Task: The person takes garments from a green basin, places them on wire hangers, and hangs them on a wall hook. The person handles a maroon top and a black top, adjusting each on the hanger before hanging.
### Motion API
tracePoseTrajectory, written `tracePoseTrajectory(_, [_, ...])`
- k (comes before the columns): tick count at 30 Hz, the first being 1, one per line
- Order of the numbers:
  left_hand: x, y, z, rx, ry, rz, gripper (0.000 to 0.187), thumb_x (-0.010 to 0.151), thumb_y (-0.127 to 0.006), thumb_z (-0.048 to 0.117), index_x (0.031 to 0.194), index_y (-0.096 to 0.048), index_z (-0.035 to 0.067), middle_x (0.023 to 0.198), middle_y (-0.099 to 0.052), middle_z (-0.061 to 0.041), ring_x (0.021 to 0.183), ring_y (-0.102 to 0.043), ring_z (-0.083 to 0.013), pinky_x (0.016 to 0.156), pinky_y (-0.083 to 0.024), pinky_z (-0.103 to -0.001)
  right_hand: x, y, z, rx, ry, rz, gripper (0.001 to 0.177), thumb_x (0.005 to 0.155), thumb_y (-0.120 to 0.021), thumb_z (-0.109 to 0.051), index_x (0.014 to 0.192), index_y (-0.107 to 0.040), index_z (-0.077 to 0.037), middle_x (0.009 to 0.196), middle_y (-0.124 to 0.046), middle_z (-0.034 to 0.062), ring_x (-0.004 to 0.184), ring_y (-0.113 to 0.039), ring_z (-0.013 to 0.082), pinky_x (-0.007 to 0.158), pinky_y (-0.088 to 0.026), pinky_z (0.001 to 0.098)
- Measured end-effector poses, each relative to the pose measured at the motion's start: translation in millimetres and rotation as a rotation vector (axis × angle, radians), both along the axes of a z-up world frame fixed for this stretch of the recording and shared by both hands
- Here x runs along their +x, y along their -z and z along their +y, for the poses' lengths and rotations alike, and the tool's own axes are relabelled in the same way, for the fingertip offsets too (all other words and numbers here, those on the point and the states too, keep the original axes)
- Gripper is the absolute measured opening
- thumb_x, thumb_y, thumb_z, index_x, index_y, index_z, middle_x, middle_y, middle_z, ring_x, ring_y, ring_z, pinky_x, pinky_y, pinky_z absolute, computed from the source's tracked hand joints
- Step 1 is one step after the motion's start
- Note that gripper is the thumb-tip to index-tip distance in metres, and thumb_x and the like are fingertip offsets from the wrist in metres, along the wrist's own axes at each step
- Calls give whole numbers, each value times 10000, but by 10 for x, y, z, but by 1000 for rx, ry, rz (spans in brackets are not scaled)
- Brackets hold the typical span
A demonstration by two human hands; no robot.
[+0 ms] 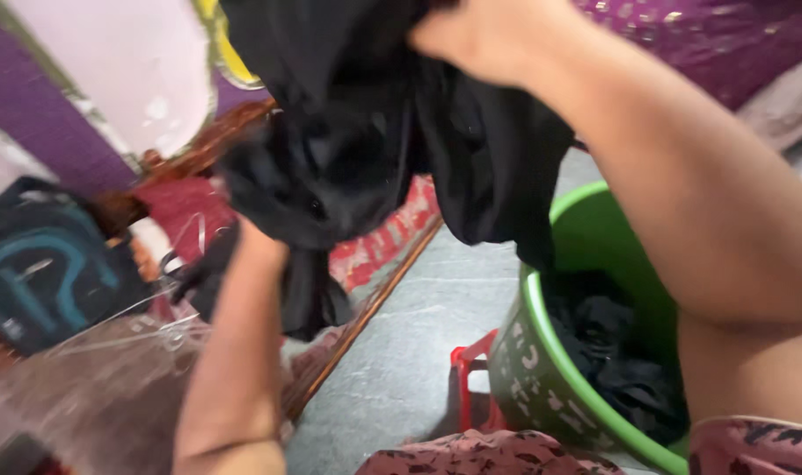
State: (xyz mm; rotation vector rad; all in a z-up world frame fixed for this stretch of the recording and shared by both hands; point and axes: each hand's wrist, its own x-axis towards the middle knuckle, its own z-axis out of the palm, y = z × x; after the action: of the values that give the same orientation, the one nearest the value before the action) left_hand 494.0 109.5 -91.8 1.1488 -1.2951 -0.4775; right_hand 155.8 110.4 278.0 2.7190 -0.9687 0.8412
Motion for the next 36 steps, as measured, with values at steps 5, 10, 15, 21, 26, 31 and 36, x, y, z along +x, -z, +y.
tracePoseTrajectory(5, [-366,349,1004,-43,-4,36,387,919,-755,188,1252,-723,-7,1187,-782,-157,1090,-739,-264,1008,-588,-386,155,228,566,77,-150,-89,428,771,-845,-274,1131,-730,-74,944,-730,213,896,-705,390,786,-544,457])
tracePoseTrajectory(10, [-826,78,2176,547,599,-15,904,626,-928,117,1440,-541,35,1350,-643,-171,1245,-573,-265,1072,-413,-356,3,375,788,64,-282,-13,451,732,-861,-271,1098,-719,-50,941,-717,242,906,-685,441,786,-542,482])
tracePoseTrajectory(15, [-703,-1285,2709,472,-292,-675,616,692,-852,240,1279,-709,118,1205,-736,-144,1174,-686,-351,975,-539,-440,-187,716,1043,145,-300,117,458,692,-843,-263,1089,-724,-71,917,-719,251,898,-681,449,794,-536,513])
tracePoseTrajectory(21, [-1071,-2219,3041,-286,-467,-915,336,980,-734,261,1223,-661,40,1162,-687,-178,1102,-631,-381,959,-484,-442,-397,887,1439,265,-275,193,554,641,-833,-240,1173,-722,-131,928,-711,249,894,-678,446,788,-535,513])
tracePoseTrajectory(26, [-1312,-2094,2808,-114,-174,-788,199,1016,-674,258,1069,-700,68,963,-660,-143,954,-634,-357,852,-504,-448,-611,926,1609,265,-258,186,537,655,-830,-232,1165,-708,-117,957,-726,237,925,-689,432,814,-540,495])
tracePoseTrajectory(31, [-1314,-2388,2822,-360,-405,-969,166,1008,-714,269,970,-701,109,904,-661,-99,911,-645,-348,771,-523,-465,-815,1012,1586,407,-210,120,833,649,-891,-229,1366,-517,-32,1063,-701,265,1010,-683,396,867,-530,446])
tracePoseTrajectory(36, [-1117,-2857,2867,-526,-614,-1075,231,1066,-750,288,963,-655,105,886,-639,-86,831,-637,-345,676,-511,-466,-1027,831,1463,484,-757,-264,724,803,-870,-337,1280,-484,48,1269,-604,180,1264,-546,236,1112,-408,392])
